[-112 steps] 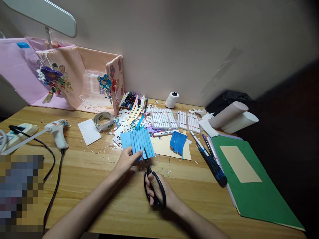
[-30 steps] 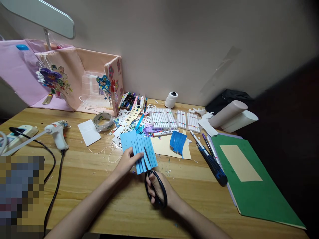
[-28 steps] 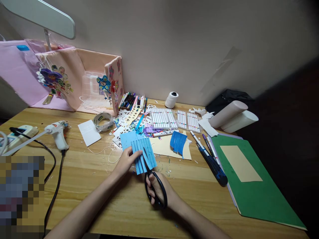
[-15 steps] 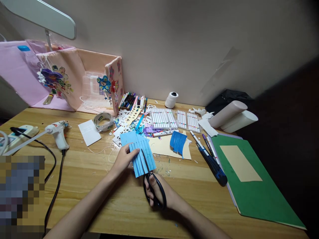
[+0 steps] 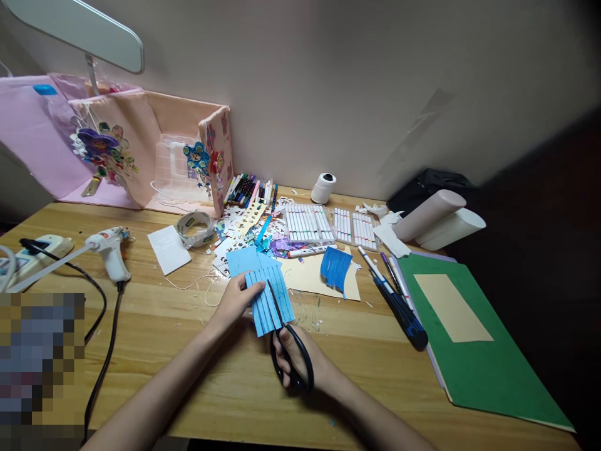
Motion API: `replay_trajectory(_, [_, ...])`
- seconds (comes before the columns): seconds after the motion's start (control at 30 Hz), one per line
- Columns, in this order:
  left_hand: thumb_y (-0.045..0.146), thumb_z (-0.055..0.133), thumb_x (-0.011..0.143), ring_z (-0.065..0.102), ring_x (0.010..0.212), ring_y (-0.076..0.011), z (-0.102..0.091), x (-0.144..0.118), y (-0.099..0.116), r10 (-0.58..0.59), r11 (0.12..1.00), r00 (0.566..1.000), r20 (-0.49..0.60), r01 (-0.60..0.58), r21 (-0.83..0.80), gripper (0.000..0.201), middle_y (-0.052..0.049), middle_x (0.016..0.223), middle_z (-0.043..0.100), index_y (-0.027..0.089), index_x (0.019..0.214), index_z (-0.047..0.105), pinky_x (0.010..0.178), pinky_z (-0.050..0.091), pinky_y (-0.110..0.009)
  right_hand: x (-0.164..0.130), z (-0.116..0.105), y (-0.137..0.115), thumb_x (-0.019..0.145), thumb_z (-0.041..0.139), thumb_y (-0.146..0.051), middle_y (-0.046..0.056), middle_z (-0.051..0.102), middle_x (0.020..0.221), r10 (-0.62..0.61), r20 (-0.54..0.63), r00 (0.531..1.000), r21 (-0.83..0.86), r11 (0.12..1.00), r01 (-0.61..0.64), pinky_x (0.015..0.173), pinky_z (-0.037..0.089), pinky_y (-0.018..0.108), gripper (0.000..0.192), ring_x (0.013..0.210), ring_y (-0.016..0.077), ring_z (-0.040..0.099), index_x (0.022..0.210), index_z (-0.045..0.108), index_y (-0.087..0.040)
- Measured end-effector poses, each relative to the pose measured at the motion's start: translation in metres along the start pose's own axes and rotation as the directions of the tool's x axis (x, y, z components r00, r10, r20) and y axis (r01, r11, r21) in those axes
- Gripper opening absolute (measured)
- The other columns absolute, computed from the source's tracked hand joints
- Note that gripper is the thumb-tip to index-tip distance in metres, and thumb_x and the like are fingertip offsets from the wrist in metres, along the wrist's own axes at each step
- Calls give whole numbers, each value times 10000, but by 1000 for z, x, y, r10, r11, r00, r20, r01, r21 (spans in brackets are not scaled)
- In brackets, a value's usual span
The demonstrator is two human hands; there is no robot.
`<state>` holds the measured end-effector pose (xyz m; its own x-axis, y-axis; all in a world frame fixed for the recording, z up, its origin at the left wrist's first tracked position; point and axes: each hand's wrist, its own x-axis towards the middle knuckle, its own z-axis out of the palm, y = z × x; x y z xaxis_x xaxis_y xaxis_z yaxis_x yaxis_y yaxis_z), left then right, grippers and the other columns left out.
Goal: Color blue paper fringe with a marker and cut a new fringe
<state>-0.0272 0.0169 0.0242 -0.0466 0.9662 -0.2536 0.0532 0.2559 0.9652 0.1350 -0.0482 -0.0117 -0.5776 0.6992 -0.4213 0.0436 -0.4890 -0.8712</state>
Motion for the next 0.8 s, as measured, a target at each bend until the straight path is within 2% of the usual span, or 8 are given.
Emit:
replay_trajectory(0.23, [432,656,576,492,545,-149,3,-2,2,-73,997,997,36,74,-16,304,17,578,538,157,651,550,508,366,-239,-4,4,-11,625,301,-879,-89,395,430,-23,2,1000,27,999,23,338,341,169,717,324,69,433,733,417,-180])
replay_trajectory(0.43, [436,646,584,442,523,-130,4,-5,3,-86,996,995,51,88,-33,304,33,571,492,170,660,520,497,335,-230,2,3,2,644,375,-850,-93,384,401,20,-53,998,34,999,-19,311,321,156,672,304,70,429,701,414,-182])
replay_trajectory(0.57, [439,644,594,398,474,-110,4,-6,3,-122,991,990,69,125,-47,305,52,530,447,179,639,491,453,293,-216,1,1,6,668,338,-845,-82,406,423,-4,-39,999,-4,1000,3,328,337,164,674,326,77,454,731,421,-179])
replay_trajectory(0.7, [415,666,580,437,496,-117,5,-5,1,-114,991,990,79,119,-57,296,46,543,478,169,635,510,465,318,-219,-3,3,-3,632,271,-881,-83,381,429,-34,-63,997,-26,999,32,332,335,174,722,322,76,440,719,417,-180])
replay_trajectory(0.8, [400,673,581,459,514,-123,6,-6,-1,-112,990,990,92,119,-76,289,41,564,499,163,657,526,485,340,-226,-3,6,-8,623,293,-883,-87,367,421,-39,-88,995,-23,999,37,330,343,181,711,316,73,420,695,408,-185])
